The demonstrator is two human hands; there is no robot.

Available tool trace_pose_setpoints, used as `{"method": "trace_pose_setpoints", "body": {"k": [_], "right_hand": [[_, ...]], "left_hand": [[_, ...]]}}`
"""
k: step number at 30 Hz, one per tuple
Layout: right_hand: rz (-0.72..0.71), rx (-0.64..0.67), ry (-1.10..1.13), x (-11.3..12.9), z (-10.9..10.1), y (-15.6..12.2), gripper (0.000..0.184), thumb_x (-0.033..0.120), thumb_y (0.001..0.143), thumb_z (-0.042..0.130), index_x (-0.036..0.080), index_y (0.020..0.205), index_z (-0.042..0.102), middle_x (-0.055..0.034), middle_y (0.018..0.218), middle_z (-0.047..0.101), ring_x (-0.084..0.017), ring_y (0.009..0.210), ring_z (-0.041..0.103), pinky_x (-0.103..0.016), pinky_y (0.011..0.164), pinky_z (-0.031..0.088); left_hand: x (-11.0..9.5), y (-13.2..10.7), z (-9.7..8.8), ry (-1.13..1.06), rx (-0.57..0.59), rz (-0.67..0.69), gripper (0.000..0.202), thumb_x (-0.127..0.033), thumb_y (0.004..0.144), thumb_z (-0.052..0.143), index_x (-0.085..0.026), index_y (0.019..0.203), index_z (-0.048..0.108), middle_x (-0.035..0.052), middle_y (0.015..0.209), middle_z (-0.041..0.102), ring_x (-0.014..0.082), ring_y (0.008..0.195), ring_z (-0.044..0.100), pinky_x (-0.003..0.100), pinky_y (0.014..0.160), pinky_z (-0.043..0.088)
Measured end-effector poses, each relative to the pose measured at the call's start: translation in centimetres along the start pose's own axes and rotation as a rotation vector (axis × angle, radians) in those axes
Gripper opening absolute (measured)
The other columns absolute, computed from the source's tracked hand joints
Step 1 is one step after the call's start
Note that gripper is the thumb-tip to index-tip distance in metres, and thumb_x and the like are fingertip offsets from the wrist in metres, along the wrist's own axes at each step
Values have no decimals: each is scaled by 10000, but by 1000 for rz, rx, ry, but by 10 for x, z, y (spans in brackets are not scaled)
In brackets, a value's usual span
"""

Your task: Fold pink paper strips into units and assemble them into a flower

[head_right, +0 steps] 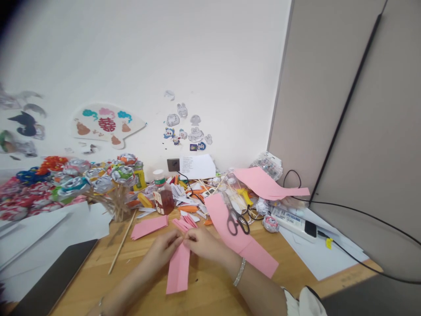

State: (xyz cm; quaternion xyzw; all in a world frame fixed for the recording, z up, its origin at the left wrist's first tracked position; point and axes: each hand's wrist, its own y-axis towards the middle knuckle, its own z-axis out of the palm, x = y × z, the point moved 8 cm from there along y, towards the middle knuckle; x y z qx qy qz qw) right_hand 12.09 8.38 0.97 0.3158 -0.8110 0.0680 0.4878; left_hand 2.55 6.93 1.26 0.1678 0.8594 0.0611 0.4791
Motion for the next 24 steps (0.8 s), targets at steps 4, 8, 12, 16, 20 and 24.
{"method": "trace_pose_setpoints", "body": {"k": [4,8,12,16,20,24], "right_hand": [[22,2,12,-10,1,2,158,228,737,518,168,591,528,31,552,477,-96,528,409,-199,482,264],[99,-9,125,-28,4,3,213,310,757,529,167,600,545,16,544,531,-111,525,473,-206,499,317],[105,24,233,-28,8,3,203,299,758,520,163,607,515,25,530,513,-111,509,491,-204,490,327],[38,32,206,-11,7,2,254,326,763,513,158,579,462,44,528,419,-83,503,389,-194,475,270],[-11,28,152,-4,8,3,288,284,742,522,165,533,363,59,532,293,-66,502,274,-198,467,202],[-8,-44,140,-10,1,4,317,298,731,520,168,509,335,60,515,260,-68,502,261,-202,467,182]], "left_hand": [[4,2,-5,1,-73,-38,223,-316,757,458,-189,577,490,1,582,514,162,578,458,244,551,328],[9,4,-13,-10,-158,-57,203,-309,740,464,-189,576,470,-4,582,498,159,574,451,247,550,334],[13,6,-12,-24,-138,-57,208,-329,730,477,-180,585,494,-5,580,510,155,577,461,243,551,342],[14,5,-10,-70,-117,-69,229,-356,726,481,-169,600,521,3,597,536,155,589,483,236,549,363],[13,4,-4,-155,-80,-97,247,-383,718,509,-163,607,518,-2,598,523,145,584,473,230,542,362],[14,3,2,-268,2,-149,310,-453,728,498,-168,611,466,-42,566,439,109,530,405,216,505,333]]}}
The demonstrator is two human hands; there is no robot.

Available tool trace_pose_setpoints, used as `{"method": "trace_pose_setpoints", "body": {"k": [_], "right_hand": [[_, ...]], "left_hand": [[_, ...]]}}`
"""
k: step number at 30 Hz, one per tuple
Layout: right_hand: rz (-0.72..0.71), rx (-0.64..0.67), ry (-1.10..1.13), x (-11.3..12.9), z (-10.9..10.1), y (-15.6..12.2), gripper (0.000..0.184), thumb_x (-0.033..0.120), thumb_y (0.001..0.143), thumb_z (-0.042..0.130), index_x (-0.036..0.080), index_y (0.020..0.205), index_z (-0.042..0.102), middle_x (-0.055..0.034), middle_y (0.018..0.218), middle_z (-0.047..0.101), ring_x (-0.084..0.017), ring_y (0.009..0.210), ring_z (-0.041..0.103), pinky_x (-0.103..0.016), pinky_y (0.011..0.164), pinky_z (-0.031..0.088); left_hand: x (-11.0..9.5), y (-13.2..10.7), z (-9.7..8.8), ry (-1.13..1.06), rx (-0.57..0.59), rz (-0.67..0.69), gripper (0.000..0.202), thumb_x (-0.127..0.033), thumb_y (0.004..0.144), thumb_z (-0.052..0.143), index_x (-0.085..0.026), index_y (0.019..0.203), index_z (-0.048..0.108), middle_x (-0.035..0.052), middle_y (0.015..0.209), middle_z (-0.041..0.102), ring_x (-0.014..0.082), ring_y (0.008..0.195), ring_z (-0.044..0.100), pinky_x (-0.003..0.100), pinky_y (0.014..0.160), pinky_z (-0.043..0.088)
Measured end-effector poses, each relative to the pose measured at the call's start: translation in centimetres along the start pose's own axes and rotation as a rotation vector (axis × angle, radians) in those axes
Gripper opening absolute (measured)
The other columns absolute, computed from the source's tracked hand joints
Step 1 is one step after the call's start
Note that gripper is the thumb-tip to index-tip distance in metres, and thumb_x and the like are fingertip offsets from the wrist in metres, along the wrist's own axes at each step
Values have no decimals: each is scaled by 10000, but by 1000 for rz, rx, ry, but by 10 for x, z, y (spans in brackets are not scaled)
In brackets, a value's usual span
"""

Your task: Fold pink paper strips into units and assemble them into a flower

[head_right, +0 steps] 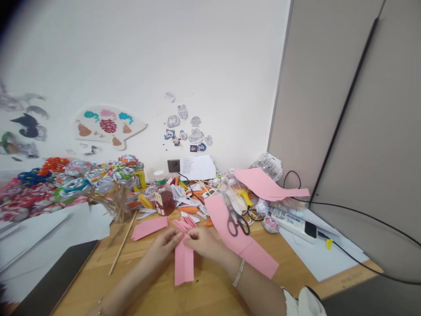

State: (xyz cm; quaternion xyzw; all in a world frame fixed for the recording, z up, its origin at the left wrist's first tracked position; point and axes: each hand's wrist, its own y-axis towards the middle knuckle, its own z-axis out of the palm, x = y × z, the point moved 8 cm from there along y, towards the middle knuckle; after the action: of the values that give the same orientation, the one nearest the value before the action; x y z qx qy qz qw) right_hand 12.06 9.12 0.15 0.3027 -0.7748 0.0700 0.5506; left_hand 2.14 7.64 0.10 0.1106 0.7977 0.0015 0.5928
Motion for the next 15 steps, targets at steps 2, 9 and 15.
{"method": "trace_pose_setpoints", "body": {"k": [2,9,15], "right_hand": [[1,-23,17,-3,-4,1,321,338,735,516,166,514,359,57,517,280,-72,512,273,-200,474,193],[-32,40,42,2,-4,0,329,311,746,507,169,518,316,59,542,271,-65,513,254,-206,465,174],[-45,180,31,16,7,-6,275,258,735,510,167,537,343,63,529,278,-58,495,249,-204,456,170]], "left_hand": [[2,-1,5,-18,68,-39,332,-471,726,503,-171,599,436,-57,546,403,95,501,370,211,483,314],[-2,-5,9,34,152,-19,364,-484,753,473,-170,575,421,-56,530,402,90,486,360,206,471,289],[-12,-6,8,103,127,115,308,-428,771,485,-157,624,487,-30,602,449,110,573,406,204,523,317]]}}
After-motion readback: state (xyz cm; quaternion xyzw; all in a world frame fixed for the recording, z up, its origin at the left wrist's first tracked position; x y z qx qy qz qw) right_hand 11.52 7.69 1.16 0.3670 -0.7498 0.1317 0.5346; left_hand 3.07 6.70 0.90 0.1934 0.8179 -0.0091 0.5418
